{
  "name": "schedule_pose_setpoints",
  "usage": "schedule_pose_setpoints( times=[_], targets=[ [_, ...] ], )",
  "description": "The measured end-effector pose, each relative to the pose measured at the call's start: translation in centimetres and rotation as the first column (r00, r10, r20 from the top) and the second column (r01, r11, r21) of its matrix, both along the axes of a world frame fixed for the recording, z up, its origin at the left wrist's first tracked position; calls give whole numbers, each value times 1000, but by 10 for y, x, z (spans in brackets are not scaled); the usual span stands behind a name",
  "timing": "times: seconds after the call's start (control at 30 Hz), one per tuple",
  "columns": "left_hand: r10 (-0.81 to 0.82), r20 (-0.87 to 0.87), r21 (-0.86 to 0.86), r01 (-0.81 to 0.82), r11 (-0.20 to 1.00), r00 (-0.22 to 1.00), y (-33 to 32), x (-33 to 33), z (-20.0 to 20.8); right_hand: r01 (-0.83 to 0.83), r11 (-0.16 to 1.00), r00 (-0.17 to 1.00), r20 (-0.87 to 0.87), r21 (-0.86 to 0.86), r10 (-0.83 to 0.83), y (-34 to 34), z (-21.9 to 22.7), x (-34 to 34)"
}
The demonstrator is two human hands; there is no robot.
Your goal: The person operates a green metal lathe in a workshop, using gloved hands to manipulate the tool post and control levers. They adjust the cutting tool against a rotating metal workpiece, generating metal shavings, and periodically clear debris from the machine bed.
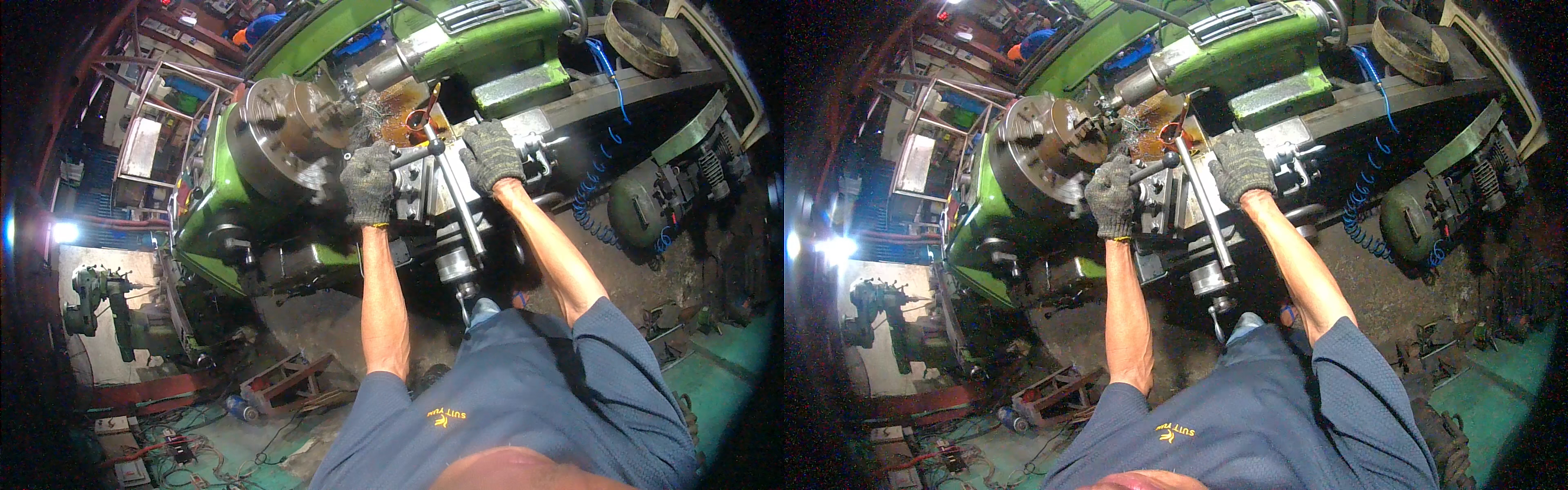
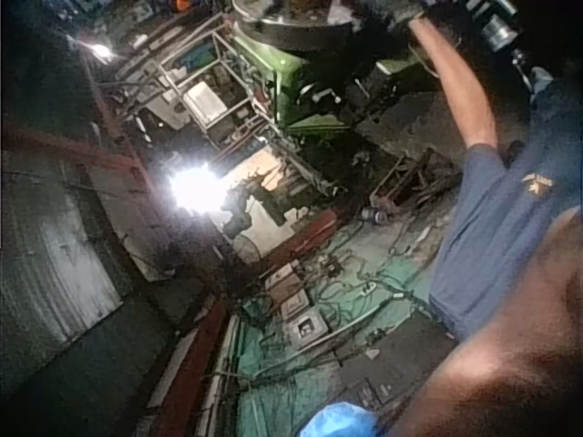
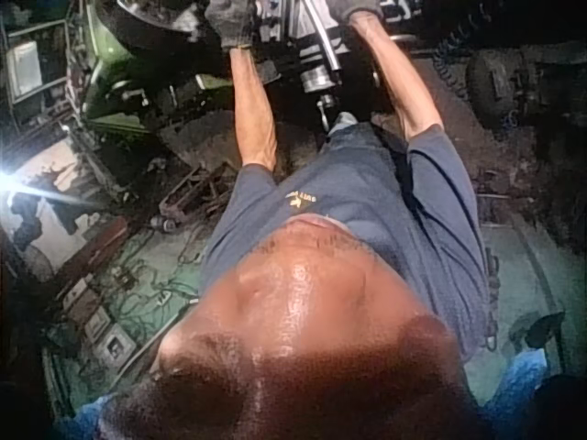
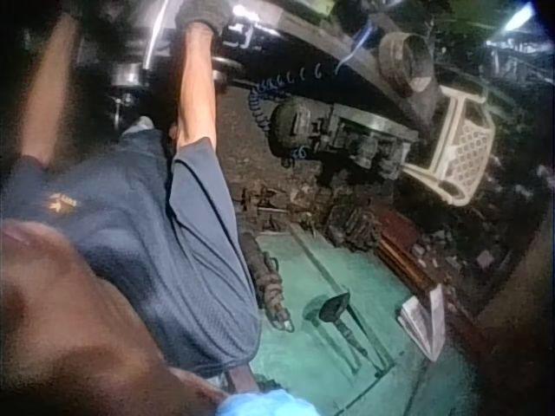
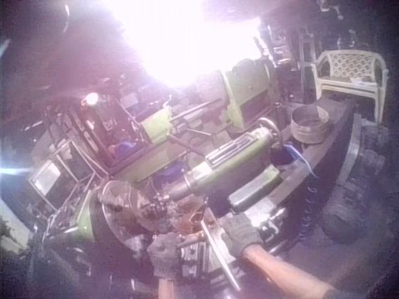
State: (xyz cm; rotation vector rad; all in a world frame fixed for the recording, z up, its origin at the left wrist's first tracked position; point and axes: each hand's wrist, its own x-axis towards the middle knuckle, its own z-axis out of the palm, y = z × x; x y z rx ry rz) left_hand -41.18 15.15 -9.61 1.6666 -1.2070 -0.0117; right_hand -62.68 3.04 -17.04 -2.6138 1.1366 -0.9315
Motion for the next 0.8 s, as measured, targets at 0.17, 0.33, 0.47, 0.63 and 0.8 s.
schedule_pose_setpoints(
  times=[0.17,0.33,0.47,0.63,0.8],
  targets=[
    [12,-105,5,-11,1000,994,0,-3,-1,-8,1000,1000,13,-12,8,0,0,-1],
    [16,82,4,-16,1000,996,0,-4,4,10,1000,1000,-29,6,-10,0,2,-1],
    [5,-33,31,-4,1000,999,0,-4,4,16,1000,1000,1,11,-16,0,1,0],
    [10,107,25,-13,1000,994,2,-6,8,-3,1000,1000,25,20,3,0,2,-1],
    [21,173,-3,-21,1000,985,0,-6,7,8,1000,999,48,-22,-6,-1,-2,-1]
  ],
)
